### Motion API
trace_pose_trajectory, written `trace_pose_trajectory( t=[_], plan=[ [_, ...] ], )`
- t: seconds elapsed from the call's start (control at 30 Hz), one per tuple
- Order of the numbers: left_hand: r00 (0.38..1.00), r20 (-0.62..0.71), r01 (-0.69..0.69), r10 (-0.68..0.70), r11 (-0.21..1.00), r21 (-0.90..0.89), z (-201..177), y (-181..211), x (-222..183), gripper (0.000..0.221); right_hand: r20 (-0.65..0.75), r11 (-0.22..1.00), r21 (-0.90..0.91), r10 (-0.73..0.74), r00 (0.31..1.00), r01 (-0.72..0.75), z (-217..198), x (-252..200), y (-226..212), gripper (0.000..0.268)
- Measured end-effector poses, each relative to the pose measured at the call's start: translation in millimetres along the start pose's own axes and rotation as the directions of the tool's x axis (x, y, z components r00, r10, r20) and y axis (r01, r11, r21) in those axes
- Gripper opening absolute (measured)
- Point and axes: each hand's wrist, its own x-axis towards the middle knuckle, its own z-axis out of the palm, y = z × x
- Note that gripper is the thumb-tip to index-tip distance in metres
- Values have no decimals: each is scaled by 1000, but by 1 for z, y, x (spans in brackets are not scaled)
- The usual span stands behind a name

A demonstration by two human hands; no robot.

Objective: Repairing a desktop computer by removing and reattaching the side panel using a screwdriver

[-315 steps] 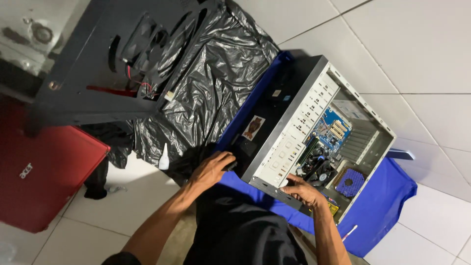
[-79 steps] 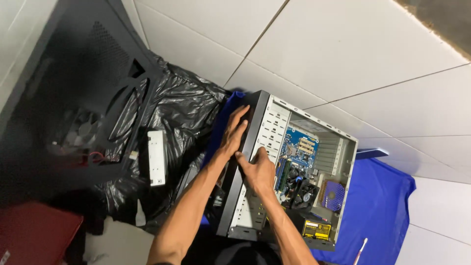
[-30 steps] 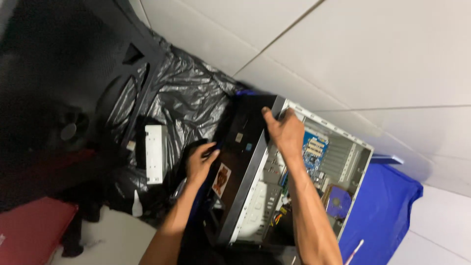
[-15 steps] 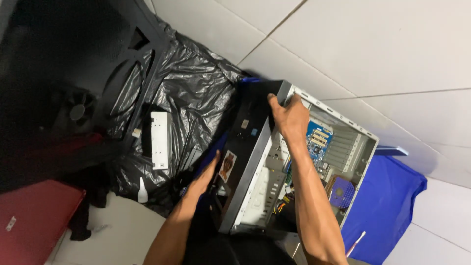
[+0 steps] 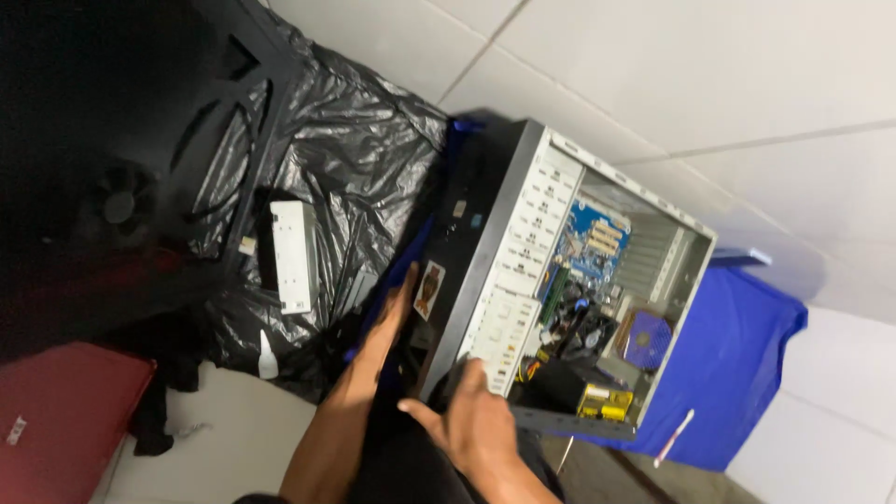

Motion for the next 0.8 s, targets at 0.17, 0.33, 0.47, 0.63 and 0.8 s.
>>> trace_pose_trajectory(
  t=[0.17,0.33,0.47,0.63,0.8],
  plan=[
    [961,12,-226,277,758,611,13,42,22,71,-347,984,62,-138,928,169,40,21,-2,78],
    [878,218,-303,427,142,942,39,107,65,76,-311,970,144,-144,939,197,27,18,-5,76],
    [752,438,412,492,-870,270,22,-82,58,76,-327,956,171,-174,929,239,27,18,6,75],
    [719,342,449,605,-780,435,47,-148,130,104,-315,954,198,-156,936,225,28,11,15,76],
    [825,106,394,555,-700,596,72,-124,198,79,-256,954,237,-122,959,185,21,7,17,75]
  ],
)
